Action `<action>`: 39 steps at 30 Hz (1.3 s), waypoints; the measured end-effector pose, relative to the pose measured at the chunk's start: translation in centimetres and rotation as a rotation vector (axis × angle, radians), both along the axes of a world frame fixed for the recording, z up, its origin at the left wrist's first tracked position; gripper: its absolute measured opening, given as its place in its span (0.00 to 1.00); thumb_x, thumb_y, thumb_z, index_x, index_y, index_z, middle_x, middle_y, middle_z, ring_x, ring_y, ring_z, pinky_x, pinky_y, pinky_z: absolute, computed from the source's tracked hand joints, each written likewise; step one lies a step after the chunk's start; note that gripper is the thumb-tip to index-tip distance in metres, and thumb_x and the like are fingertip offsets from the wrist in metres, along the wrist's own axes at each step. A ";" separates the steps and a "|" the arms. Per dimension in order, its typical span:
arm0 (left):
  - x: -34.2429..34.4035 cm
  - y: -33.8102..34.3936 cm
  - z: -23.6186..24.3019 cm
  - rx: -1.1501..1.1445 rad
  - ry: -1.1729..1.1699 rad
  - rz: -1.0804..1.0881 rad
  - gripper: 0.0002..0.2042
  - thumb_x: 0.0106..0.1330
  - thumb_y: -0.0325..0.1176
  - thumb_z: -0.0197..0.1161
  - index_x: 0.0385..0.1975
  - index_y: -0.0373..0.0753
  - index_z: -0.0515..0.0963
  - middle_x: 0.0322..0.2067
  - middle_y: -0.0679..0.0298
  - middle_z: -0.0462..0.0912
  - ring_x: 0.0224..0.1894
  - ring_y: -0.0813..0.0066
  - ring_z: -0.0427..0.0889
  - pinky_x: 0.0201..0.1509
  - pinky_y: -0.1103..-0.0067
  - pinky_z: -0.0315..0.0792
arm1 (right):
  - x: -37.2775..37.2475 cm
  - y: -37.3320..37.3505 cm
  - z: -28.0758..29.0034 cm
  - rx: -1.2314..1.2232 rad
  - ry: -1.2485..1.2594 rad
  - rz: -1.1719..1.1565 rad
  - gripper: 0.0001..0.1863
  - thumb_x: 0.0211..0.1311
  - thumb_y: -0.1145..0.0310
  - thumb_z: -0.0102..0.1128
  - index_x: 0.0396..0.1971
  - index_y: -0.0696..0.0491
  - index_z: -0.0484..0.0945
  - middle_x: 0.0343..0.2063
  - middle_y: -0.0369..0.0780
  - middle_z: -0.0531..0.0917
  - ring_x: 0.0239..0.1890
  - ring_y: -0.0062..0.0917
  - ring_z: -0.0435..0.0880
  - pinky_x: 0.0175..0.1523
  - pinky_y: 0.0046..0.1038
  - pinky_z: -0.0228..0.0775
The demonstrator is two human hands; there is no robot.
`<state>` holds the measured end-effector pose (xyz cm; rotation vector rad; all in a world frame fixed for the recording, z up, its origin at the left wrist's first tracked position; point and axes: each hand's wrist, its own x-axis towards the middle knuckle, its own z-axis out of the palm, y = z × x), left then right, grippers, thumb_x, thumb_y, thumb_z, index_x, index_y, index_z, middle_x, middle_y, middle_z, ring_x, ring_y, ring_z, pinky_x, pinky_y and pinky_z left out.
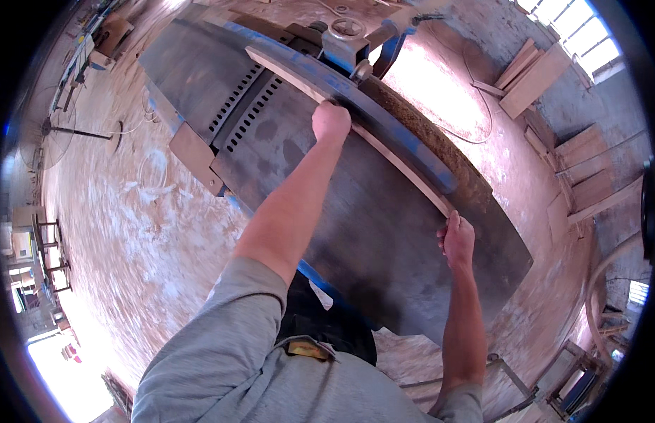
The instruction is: The person measures a wooden board with a tape measure and then repeatedly passes it over a jointer machine to plane the edge.
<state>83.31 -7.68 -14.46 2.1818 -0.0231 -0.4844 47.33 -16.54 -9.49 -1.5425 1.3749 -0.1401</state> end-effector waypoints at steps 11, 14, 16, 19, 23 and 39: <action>10.8 3.1 -1.7 0.000 -0.118 0.038 0.14 0.56 0.31 0.51 0.34 0.30 0.80 0.37 0.45 0.83 0.45 0.49 0.82 0.51 0.64 0.74 | 9.9 3.1 -1.0 -0.080 0.038 0.034 0.24 0.71 0.55 0.43 0.29 0.63 0.74 0.18 0.42 0.78 0.19 0.27 0.83 0.21 0.29 0.74; 12.1 3.2 0.8 0.061 -0.051 -0.043 0.12 0.54 0.31 0.52 0.28 0.32 0.82 0.29 0.49 0.84 0.38 0.54 0.85 0.46 0.67 0.77 | 12.1 3.4 -1.2 -0.068 0.059 -0.020 0.25 0.71 0.51 0.43 0.33 0.61 0.75 0.16 0.39 0.78 0.12 0.20 0.74 0.14 0.24 0.60; 13.7 3.7 1.8 0.124 -0.105 -0.042 0.12 0.54 0.31 0.52 0.24 0.33 0.82 0.25 0.51 0.84 0.34 0.57 0.86 0.44 0.69 0.78 | 14.0 4.0 -0.9 -0.061 0.051 0.002 0.25 0.71 0.54 0.42 0.32 0.64 0.75 0.20 0.43 0.80 0.17 0.26 0.80 0.17 0.29 0.69; 15.8 4.6 2.5 0.110 -0.041 -0.072 0.12 0.53 0.31 0.52 0.18 0.33 0.82 0.20 0.54 0.84 0.30 0.61 0.86 0.42 0.72 0.78 | 16.2 4.1 -1.2 -0.028 0.063 0.051 0.21 0.69 0.57 0.48 0.35 0.64 0.76 0.26 0.45 0.81 0.22 0.30 0.84 0.23 0.32 0.75; 19.5 5.6 1.9 0.126 -0.063 -0.113 0.13 0.53 0.32 0.52 0.17 0.34 0.82 0.19 0.55 0.83 0.30 0.61 0.86 0.41 0.71 0.78 | 16.9 3.1 -5.7 -0.248 0.034 0.297 0.20 0.60 0.58 0.59 0.40 0.63 0.75 0.27 0.45 0.80 0.25 0.32 0.82 0.28 0.32 0.74; 41.1 11.2 2.1 -0.125 -0.043 0.118 0.13 0.58 0.29 0.47 0.19 0.34 0.79 0.14 0.61 0.80 0.16 0.71 0.80 0.19 0.73 0.73 | 41.6 9.6 -2.4 -0.153 -0.011 0.249 0.24 0.71 0.53 0.45 0.26 0.60 0.72 0.14 0.38 0.75 0.14 0.21 0.76 0.16 0.24 0.64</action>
